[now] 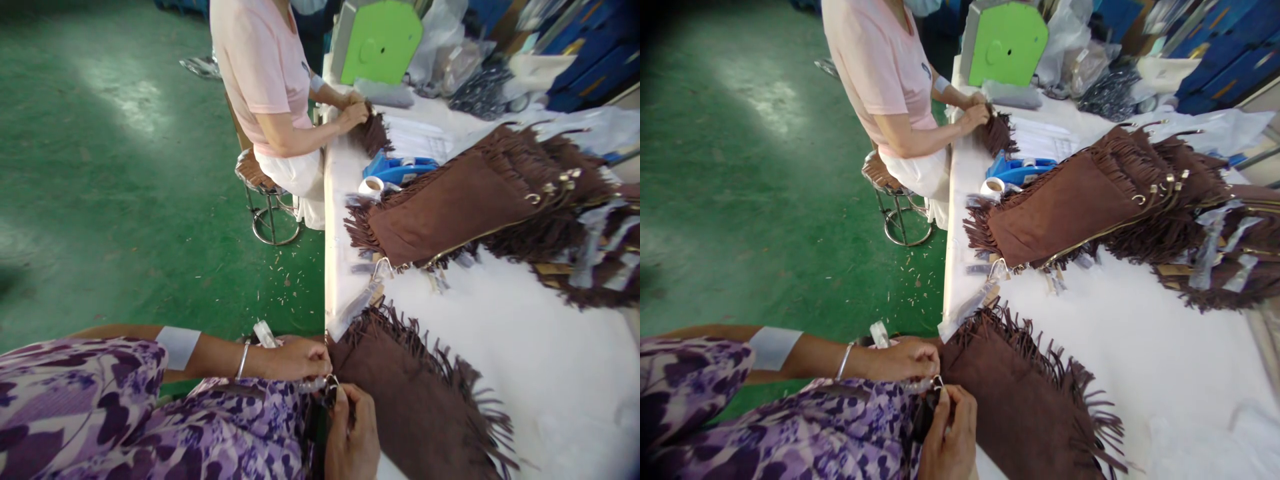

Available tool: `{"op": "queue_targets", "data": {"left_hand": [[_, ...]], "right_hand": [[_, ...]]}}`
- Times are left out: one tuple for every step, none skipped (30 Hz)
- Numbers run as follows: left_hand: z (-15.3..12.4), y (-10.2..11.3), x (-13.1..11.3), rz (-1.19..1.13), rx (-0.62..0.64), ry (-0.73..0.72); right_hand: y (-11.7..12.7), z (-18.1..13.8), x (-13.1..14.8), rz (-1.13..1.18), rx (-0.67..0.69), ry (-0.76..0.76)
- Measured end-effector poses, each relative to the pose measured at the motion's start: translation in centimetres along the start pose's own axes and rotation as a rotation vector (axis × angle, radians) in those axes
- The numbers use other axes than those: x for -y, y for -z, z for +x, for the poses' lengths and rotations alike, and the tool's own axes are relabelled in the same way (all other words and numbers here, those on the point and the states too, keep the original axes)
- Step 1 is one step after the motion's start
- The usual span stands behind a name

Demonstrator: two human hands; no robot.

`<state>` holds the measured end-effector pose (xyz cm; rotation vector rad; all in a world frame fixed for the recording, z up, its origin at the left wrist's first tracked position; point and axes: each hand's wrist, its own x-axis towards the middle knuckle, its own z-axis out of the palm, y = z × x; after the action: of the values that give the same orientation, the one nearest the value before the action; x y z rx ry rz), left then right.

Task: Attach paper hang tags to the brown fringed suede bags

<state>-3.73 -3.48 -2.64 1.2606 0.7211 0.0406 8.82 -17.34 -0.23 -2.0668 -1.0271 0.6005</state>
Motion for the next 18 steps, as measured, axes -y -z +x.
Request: {"op": "queue_targets", "data": {"left_hand": [[-0.5, 0.1, -0.5, 0.161, -0.048, -0.091], [-1.1, 0.2, -1.1, 0.325, -0.096, -0.193], [-1.7, 0.3, -1.7, 0.473, -0.136, -0.298], [-2.2, 0.3, -2.3, 0.597, -0.162, -0.394], [-2.5, 0.3, -2.8, 0.697, -0.173, -0.474], [-2.7, 0.2, -3.3, 0.778, -0.165, -0.531], [-2.8, 0.1, -3.6, 0.839, -0.147, -0.560], [-2.7, 0.0, -3.8, 0.875, -0.117, -0.555], [-2.5, -0.1, -3.8, 0.878, -0.069, -0.518], [-2.3, -0.2, -3.8, 0.834, -0.003, -0.450], [-2.0, -0.3, -3.8, 0.739, 0.075, -0.359], [-1.8, -0.4, -3.6, 0.602, 0.156, -0.254], [-1.6, -0.3, -3.5, 0.444, 0.235, -0.144], [-1.4, -0.2, -3.4, 0.287, 0.311, -0.042], [-1.4, -0.1, -3.2, 0.152, 0.373, 0.042], [-1.3, 0.0, -3.0, 0.048, 0.423, 0.104], [-1.3, 0.2, -2.8, -0.025, 0.465, 0.144], [-1.3, 0.3, -2.7, -0.078, 0.498, 0.174]], "right_hand": [[0.1, 0.0, 0.2, -0.009, 0.003, -0.023], [0.1, 0.0, 0.3, -0.022, 0.006, -0.047], [0.2, -0.1, 0.5, -0.036, 0.010, -0.065], [0.2, -0.1, 0.6, -0.048, 0.018, -0.076], [0.2, -0.2, 0.6, -0.057, 0.028, -0.077], [0.1, -0.2, 0.7, -0.063, 0.041, -0.071], [0.1, -0.3, 0.7, -0.068, 0.055, -0.059], [0.1, -0.3, 0.8, -0.075, 0.065, -0.045], [0.1, -0.4, 0.8, -0.084, 0.070, -0.029], [0.1, -0.4, 0.8, -0.097, 0.069, -0.009], [0.1, -0.5, 0.8, -0.106, 0.065, 0.018], [0.2, -0.6, 0.7, -0.106, 0.061, 0.051], [0.2, -0.7, 0.6, -0.095, 0.061, 0.087], [0.3, -0.8, 0.5, -0.074, 0.068, 0.124], [0.4, -1.0, 0.3, -0.047, 0.079, 0.158], [0.4, -1.2, 0.1, -0.021, 0.090, 0.182], [0.4, -1.5, -0.2, -0.001, 0.099, 0.197], [0.4, -1.7, -0.4, 0.011, 0.105, 0.203]]}}
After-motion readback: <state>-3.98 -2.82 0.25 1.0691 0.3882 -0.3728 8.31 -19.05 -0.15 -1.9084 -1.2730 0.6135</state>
